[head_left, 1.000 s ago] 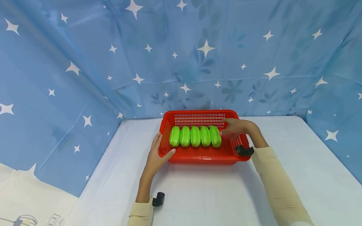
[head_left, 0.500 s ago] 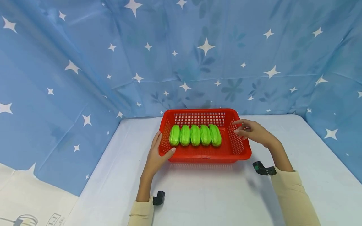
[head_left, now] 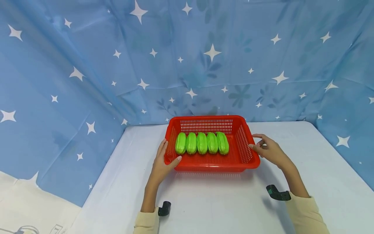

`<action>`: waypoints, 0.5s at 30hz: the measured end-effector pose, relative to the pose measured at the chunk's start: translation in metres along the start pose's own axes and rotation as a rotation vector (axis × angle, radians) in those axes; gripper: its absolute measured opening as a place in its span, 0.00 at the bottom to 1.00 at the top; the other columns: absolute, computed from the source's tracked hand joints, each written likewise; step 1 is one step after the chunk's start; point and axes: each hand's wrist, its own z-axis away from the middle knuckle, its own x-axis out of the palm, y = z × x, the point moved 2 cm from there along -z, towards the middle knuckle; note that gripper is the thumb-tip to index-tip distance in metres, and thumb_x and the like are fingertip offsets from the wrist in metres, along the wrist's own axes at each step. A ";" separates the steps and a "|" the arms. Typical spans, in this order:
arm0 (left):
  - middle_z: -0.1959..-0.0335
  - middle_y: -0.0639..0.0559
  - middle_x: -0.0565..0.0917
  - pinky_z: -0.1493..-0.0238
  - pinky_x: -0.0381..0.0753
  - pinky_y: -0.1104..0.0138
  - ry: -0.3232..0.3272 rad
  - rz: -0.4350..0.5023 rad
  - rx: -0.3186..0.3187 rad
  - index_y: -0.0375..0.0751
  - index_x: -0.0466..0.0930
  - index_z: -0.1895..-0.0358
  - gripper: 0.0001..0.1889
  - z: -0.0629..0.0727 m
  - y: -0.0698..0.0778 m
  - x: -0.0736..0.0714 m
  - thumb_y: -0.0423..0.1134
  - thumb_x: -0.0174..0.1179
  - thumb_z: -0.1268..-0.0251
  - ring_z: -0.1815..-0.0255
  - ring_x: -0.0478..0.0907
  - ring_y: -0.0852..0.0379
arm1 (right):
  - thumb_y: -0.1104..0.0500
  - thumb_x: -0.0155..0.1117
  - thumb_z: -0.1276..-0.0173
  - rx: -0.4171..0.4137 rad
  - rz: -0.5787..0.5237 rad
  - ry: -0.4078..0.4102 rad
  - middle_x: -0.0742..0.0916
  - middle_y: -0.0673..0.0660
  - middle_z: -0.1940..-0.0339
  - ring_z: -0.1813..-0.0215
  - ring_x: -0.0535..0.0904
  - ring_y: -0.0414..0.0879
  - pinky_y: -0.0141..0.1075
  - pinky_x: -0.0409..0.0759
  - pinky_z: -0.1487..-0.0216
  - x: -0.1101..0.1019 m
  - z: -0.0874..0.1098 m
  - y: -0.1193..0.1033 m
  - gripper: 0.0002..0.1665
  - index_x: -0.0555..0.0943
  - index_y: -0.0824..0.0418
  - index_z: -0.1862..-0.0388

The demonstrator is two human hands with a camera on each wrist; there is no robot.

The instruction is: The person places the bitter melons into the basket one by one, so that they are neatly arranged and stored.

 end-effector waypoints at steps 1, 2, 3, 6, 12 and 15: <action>0.20 0.64 0.47 0.29 0.64 0.42 0.001 0.000 0.000 0.49 0.51 0.22 0.49 0.000 0.000 0.000 0.60 0.65 0.43 0.20 0.48 0.52 | 0.48 0.61 0.28 0.002 -0.009 -0.003 0.77 0.62 0.64 0.67 0.77 0.45 0.34 0.80 0.69 0.001 0.000 0.000 0.39 0.61 0.70 0.29; 0.20 0.64 0.46 0.29 0.63 0.42 0.002 0.000 0.001 0.49 0.51 0.22 0.49 0.000 0.000 0.000 0.60 0.65 0.43 0.19 0.47 0.52 | 0.48 0.60 0.28 0.003 -0.019 -0.006 0.77 0.62 0.63 0.66 0.78 0.46 0.34 0.82 0.68 0.001 0.001 0.001 0.40 0.60 0.71 0.28; 0.20 0.64 0.45 0.29 0.62 0.42 0.002 0.001 -0.001 0.49 0.51 0.22 0.49 -0.001 -0.001 0.000 0.60 0.65 0.43 0.19 0.47 0.51 | 0.49 0.60 0.28 0.003 -0.021 -0.008 0.78 0.62 0.63 0.65 0.79 0.46 0.34 0.82 0.67 0.002 0.001 0.001 0.40 0.59 0.71 0.28; 0.20 0.66 0.44 0.28 0.61 0.42 -0.002 0.003 -0.011 0.50 0.51 0.22 0.49 -0.001 -0.002 0.001 0.60 0.65 0.43 0.19 0.45 0.51 | 0.50 0.60 0.27 0.005 -0.031 -0.010 0.78 0.62 0.63 0.64 0.81 0.47 0.34 0.84 0.65 0.002 0.002 0.001 0.41 0.58 0.72 0.28; 0.20 0.65 0.44 0.30 0.64 0.42 -0.002 -0.001 -0.018 0.51 0.50 0.22 0.49 -0.001 -0.003 0.003 0.61 0.65 0.43 0.19 0.46 0.50 | 0.52 0.59 0.27 -0.002 -0.043 -0.021 0.78 0.62 0.64 0.64 0.83 0.44 0.33 0.85 0.64 0.003 0.005 0.001 0.39 0.58 0.73 0.28; 0.20 0.64 0.44 0.30 0.64 0.42 -0.004 -0.006 -0.014 0.50 0.50 0.22 0.49 -0.002 -0.003 0.003 0.61 0.65 0.43 0.19 0.46 0.49 | 0.52 0.59 0.27 -0.002 -0.044 -0.019 0.78 0.62 0.64 0.64 0.82 0.44 0.33 0.85 0.65 0.003 0.005 0.001 0.39 0.58 0.72 0.28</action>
